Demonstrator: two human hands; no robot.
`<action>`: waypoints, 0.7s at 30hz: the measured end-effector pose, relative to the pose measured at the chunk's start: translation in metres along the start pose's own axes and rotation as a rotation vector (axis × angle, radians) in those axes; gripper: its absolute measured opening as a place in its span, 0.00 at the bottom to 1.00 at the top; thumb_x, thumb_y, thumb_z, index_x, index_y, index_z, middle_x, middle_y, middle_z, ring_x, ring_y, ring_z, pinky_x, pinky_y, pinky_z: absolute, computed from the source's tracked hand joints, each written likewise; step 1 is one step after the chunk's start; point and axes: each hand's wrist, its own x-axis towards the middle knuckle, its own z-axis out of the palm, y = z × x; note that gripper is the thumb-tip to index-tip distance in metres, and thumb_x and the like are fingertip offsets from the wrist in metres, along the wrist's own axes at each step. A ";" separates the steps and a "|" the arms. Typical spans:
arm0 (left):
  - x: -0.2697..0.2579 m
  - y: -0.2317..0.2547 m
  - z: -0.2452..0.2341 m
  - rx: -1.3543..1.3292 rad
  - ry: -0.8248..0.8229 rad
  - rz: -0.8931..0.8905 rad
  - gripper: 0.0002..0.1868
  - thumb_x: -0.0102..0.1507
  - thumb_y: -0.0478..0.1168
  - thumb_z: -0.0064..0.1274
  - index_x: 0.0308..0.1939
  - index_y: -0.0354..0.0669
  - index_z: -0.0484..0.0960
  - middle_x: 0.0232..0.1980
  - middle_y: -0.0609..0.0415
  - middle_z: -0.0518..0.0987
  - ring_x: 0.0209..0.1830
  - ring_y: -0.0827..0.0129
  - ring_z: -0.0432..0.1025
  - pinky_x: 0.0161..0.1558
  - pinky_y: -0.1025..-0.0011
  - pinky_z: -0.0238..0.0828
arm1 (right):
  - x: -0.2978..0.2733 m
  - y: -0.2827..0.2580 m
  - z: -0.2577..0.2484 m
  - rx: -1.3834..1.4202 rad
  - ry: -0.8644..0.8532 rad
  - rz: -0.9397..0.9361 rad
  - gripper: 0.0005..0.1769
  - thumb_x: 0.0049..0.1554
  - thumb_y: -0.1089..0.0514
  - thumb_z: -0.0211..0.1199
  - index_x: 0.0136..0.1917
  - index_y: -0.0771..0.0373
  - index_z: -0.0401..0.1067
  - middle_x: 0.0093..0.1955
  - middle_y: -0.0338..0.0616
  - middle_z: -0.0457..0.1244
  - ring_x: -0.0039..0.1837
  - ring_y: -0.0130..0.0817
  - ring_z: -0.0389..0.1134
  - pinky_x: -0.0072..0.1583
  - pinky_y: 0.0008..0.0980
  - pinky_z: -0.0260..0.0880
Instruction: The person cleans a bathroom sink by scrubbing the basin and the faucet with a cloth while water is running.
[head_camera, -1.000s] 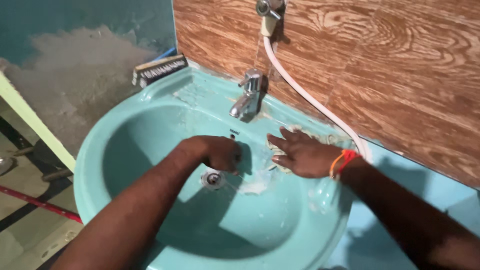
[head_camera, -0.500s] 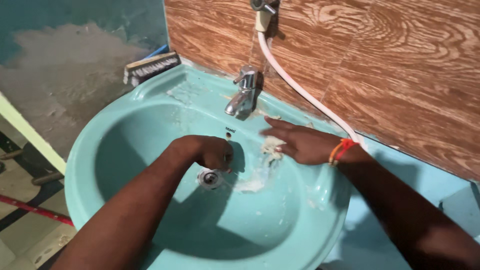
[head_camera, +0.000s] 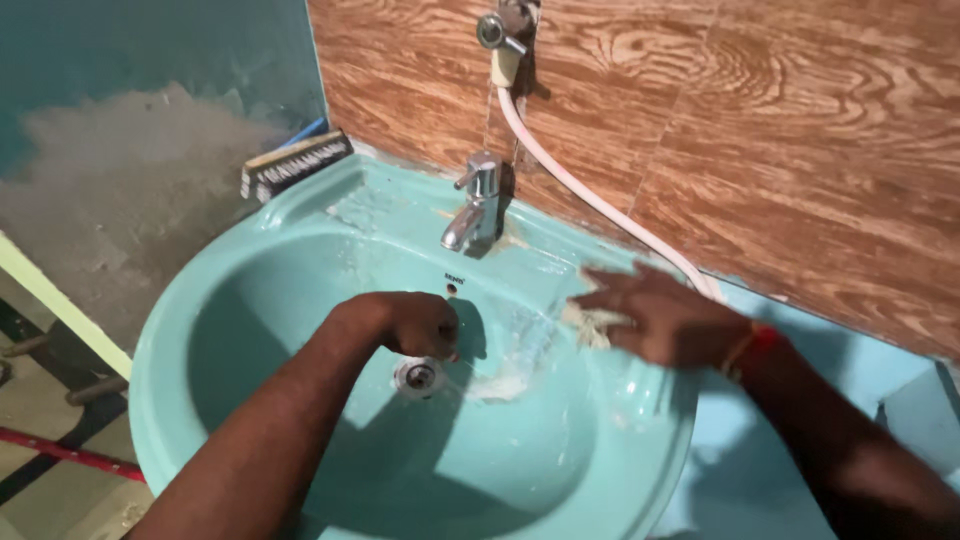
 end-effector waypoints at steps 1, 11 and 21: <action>0.000 0.000 0.001 -0.002 -0.011 -0.019 0.21 0.60 0.55 0.58 0.46 0.43 0.84 0.43 0.47 0.86 0.39 0.56 0.78 0.43 0.58 0.73 | -0.005 -0.005 0.002 -0.007 0.055 -0.026 0.29 0.59 0.51 0.60 0.73 0.53 0.69 0.81 0.53 0.52 0.80 0.47 0.49 0.75 0.57 0.38; 0.000 0.000 0.004 -0.025 0.011 0.018 0.21 0.59 0.54 0.59 0.47 0.43 0.84 0.46 0.50 0.84 0.45 0.57 0.77 0.47 0.59 0.73 | -0.038 -0.037 0.035 -0.143 0.165 -0.237 0.16 0.60 0.47 0.62 0.59 0.46 0.80 0.77 0.41 0.59 0.80 0.45 0.53 0.74 0.53 0.51; 0.002 0.000 0.006 0.063 -0.012 0.023 0.21 0.60 0.54 0.58 0.44 0.39 0.84 0.44 0.47 0.84 0.42 0.56 0.77 0.46 0.57 0.72 | 0.012 -0.054 -0.005 -0.093 -0.396 -0.082 0.17 0.66 0.43 0.56 0.61 0.43 0.82 0.86 0.40 0.36 0.86 0.44 0.31 0.81 0.53 0.31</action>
